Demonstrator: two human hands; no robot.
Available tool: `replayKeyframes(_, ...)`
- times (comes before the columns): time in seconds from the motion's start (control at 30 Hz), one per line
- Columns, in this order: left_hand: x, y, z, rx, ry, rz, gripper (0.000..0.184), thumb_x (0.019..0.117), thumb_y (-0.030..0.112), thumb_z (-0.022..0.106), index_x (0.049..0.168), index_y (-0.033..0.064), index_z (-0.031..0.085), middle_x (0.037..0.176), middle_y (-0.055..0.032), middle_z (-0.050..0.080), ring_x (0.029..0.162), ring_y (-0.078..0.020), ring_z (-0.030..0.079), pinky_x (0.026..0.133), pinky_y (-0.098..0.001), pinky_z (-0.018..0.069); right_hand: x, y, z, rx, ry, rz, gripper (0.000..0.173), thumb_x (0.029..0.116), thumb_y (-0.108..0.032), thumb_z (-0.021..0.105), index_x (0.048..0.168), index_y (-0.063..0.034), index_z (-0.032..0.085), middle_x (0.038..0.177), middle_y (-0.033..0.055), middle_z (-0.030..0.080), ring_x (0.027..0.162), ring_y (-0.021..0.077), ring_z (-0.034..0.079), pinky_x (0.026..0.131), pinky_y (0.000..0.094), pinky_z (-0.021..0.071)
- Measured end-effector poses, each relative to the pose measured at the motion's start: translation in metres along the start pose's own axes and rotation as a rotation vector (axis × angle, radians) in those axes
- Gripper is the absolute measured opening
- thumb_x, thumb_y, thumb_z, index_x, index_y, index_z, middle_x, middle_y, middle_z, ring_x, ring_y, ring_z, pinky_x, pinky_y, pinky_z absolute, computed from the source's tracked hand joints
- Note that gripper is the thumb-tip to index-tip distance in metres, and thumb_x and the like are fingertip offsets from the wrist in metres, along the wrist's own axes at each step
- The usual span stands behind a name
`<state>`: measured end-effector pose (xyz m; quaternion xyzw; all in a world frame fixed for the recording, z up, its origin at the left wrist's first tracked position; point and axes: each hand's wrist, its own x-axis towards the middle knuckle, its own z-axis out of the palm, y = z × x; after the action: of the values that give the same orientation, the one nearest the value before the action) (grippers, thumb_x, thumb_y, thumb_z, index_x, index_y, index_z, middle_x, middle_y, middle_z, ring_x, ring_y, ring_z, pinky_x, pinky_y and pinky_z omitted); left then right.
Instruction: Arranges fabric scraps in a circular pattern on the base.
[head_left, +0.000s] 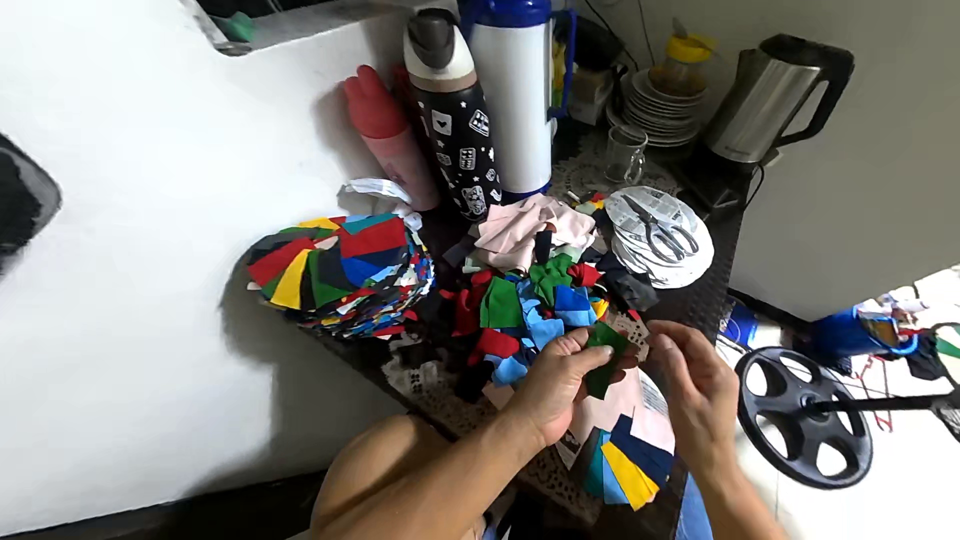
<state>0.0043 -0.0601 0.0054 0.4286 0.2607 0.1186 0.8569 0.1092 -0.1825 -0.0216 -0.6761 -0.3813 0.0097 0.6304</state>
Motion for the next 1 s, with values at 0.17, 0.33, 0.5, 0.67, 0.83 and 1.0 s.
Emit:
replayKeyframes(0.17, -0.005, -0.013, 0.002, 0.215, -0.210, 0.047, 0.026, 0.1049, 0.000, 0.047, 0.123, -0.0022, 0.065, 0.106, -0.0084, 0.074, 0.095, -0.0161, 0.073, 0.086, -0.0309, 0.0614, -0.012, -0.001, -0.035, 0.223, -0.189, 0.366, 0.027, 0.1022, -0.015, 0.048, 0.110, -0.0022, 0.071, 0.093, -0.0044, 0.072, 0.082, 0.0011, 0.066, 0.075, 0.0199, 0.0553)
replayKeyframes(0.33, -0.008, -0.029, 0.007, 0.368, -0.299, 0.121, 0.024, 0.1029, -0.001, 0.052, 0.127, -0.0015, 0.055, 0.104, -0.0046, 0.072, 0.089, -0.0116, 0.074, 0.083, -0.0273, 0.0625, -0.033, 0.001, -0.042, 0.242, -0.210, 0.429, 0.011, 0.0950, -0.015, 0.064, 0.100, -0.0073, 0.071, 0.086, -0.0066, 0.071, 0.078, 0.0007, 0.067, 0.071, 0.0180, 0.0563)
replayKeyframes(0.5, -0.009, -0.043, 0.002, 0.582, -0.308, 0.058, 0.020, 0.1000, 0.004, 0.061, 0.120, 0.0004, 0.060, 0.094, -0.0016, 0.073, 0.082, -0.0066, 0.072, 0.077, -0.0228, 0.0606, -0.061, 0.013, -0.051, 0.246, -0.141, 0.409, 0.008, 0.0942, -0.009, 0.066, 0.090, -0.0057, 0.073, 0.089, -0.0024, 0.071, 0.077, 0.0026, 0.068, 0.070, 0.0191, 0.0589)
replayKeyframes(0.67, -0.014, -0.055, -0.007, 1.020, -0.297, -0.056, 0.013, 0.0941, 0.019, 0.071, 0.101, 0.0078, 0.073, 0.085, 0.0026, 0.071, 0.073, -0.0012, 0.065, 0.068, -0.0194, 0.0544, -0.107, 0.022, -0.071, 0.013, -0.144, 0.412, 0.013, 0.0944, -0.018, 0.066, 0.089, -0.0094, 0.075, 0.091, -0.0056, 0.069, 0.084, -0.0053, 0.063, 0.073, 0.0114, 0.0523)
replayKeyframes(0.83, -0.010, -0.065, -0.005, 1.248, -0.252, 0.042, 0.016, 0.0979, 0.020, 0.062, 0.102, 0.0104, 0.074, 0.087, 0.0010, 0.072, 0.074, -0.0029, 0.066, 0.068, -0.0218, 0.0550, -0.119, 0.032, -0.068, -0.191, -0.114, 0.391, 0.016, 0.0927, -0.024, 0.067, 0.089, -0.0118, 0.076, 0.089, -0.0033, 0.068, 0.085, -0.0025, 0.061, 0.071, 0.0128, 0.0488)
replayKeyframes(1.0, 0.001, -0.075, -0.005, 1.420, -0.126, 0.260, 0.014, 0.0942, 0.023, 0.065, 0.097, 0.0128, 0.074, 0.079, 0.0018, 0.070, 0.066, -0.0053, 0.065, 0.061, -0.0237, 0.0539, -0.105, 0.039, -0.062, -0.445, -0.106, 0.234, 0.018, 0.0941, -0.023, 0.063, 0.090, -0.0128, 0.077, 0.088, 0.0019, 0.069, 0.086, 0.0122, 0.064, 0.075, 0.0266, 0.0528)
